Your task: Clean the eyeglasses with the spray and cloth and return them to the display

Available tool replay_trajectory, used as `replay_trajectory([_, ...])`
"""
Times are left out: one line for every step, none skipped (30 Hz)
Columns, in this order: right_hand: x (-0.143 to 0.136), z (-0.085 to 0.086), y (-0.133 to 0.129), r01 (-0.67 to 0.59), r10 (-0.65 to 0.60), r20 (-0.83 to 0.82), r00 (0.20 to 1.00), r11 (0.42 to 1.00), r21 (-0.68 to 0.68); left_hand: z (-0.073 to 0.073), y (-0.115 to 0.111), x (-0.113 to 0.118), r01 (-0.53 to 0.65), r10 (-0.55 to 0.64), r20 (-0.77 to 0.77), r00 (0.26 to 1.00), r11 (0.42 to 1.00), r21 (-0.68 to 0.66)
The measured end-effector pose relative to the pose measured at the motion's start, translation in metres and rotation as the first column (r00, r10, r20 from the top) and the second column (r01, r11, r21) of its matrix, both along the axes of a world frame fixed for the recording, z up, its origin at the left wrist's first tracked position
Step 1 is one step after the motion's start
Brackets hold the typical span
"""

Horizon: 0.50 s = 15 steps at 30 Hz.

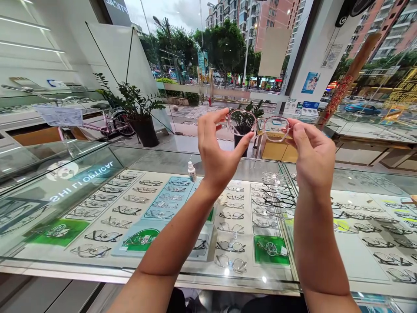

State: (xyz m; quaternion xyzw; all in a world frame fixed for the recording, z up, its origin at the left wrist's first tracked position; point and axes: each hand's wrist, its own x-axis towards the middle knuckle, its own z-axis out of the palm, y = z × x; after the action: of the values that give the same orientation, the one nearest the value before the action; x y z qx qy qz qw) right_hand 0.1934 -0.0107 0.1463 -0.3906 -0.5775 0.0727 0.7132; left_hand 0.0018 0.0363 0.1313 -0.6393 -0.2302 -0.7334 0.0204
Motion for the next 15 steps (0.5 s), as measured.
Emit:
replay_trajectory([0.000,0.000,0.001,-0.016,0.016,-0.033,0.999,1.000,-0.001,0.000,0.001,0.000,0.010,-0.010,-0.001,1.000,1.000,0.007])
replay_trajectory([0.000,0.000,0.002,-0.039,0.038,-0.063,0.997,0.999,-0.007,-0.001,0.003,0.001,0.017,-0.017,-0.001,1.000,1.000,0.011])
replay_trajectory([-0.001,0.000,0.002,-0.067,0.065,-0.092,0.994,0.998,-0.014,-0.001,0.004,0.001,0.021,-0.021,-0.002,1.000,1.000,0.014])
replay_trajectory([-0.001,0.001,0.002,-0.097,0.094,-0.118,0.988,0.995,-0.024,-0.002,0.005,0.001,0.023,-0.023,-0.003,1.000,1.000,0.018])
replay_trajectory([-0.001,0.001,0.001,-0.129,0.123,-0.143,0.982,0.991,-0.034,-0.002,0.006,0.001,0.021,-0.021,-0.006,1.000,1.000,0.022])
replay_trajectory([-0.001,0.002,0.001,-0.158,0.149,-0.164,0.975,0.986,-0.045,-0.003,0.008,0.001,0.018,-0.018,-0.012,1.000,0.999,0.027])
replay_trajectory([-0.002,0.003,0.000,-0.183,0.170,-0.181,0.969,0.982,-0.053,-0.004,0.009,0.001,0.015,-0.015,-0.020,1.000,0.999,0.030])
replay_trajectory([-0.002,0.004,-0.001,-0.201,0.187,-0.192,0.963,0.978,-0.059,-0.005,0.011,0.001,0.013,-0.012,-0.029,0.999,0.999,0.030])
replay_trajectory([-0.002,0.004,-0.001,-0.215,0.200,-0.197,0.960,0.975,-0.061,-0.006,0.013,0.001,0.012,-0.011,-0.038,0.999,1.000,0.027])
replay_trajectory([-0.002,0.005,-0.001,-0.227,0.212,-0.194,0.958,0.972,-0.063,-0.007,0.014,0.001,0.013,-0.012,-0.047,0.999,1.000,0.023])
replay_trajectory([-0.002,0.004,-0.001,-0.238,0.223,-0.188,0.956,0.969,-0.062,-0.008,0.016,0.001,0.015,-0.014,-0.054,0.998,1.000,0.017])
replay_trajectory([-0.001,0.004,-0.001,-0.249,0.235,-0.180,0.955,0.967,-0.058,-0.009,0.018,0.001,0.018,-0.017,-0.059,0.998,1.000,0.014])
replay_trajectory([0.000,0.003,0.000,-0.262,0.249,-0.172,0.953,0.963,-0.055,-0.010,0.020,0.001,0.020,-0.019,-0.063,0.998,1.000,0.012])
replay_trajectory([0.001,0.003,0.001,-0.275,0.263,-0.165,0.951,0.960,-0.054,-0.010,0.021,0.001,0.021,-0.021,-0.066,0.998,1.000,0.010])
replay_trajectory([0.002,0.003,0.002,-0.285,0.273,-0.157,0.949,0.957,-0.059,-0.010,0.023,0.000,0.021,-0.021,-0.071,0.997,1.000,0.011])
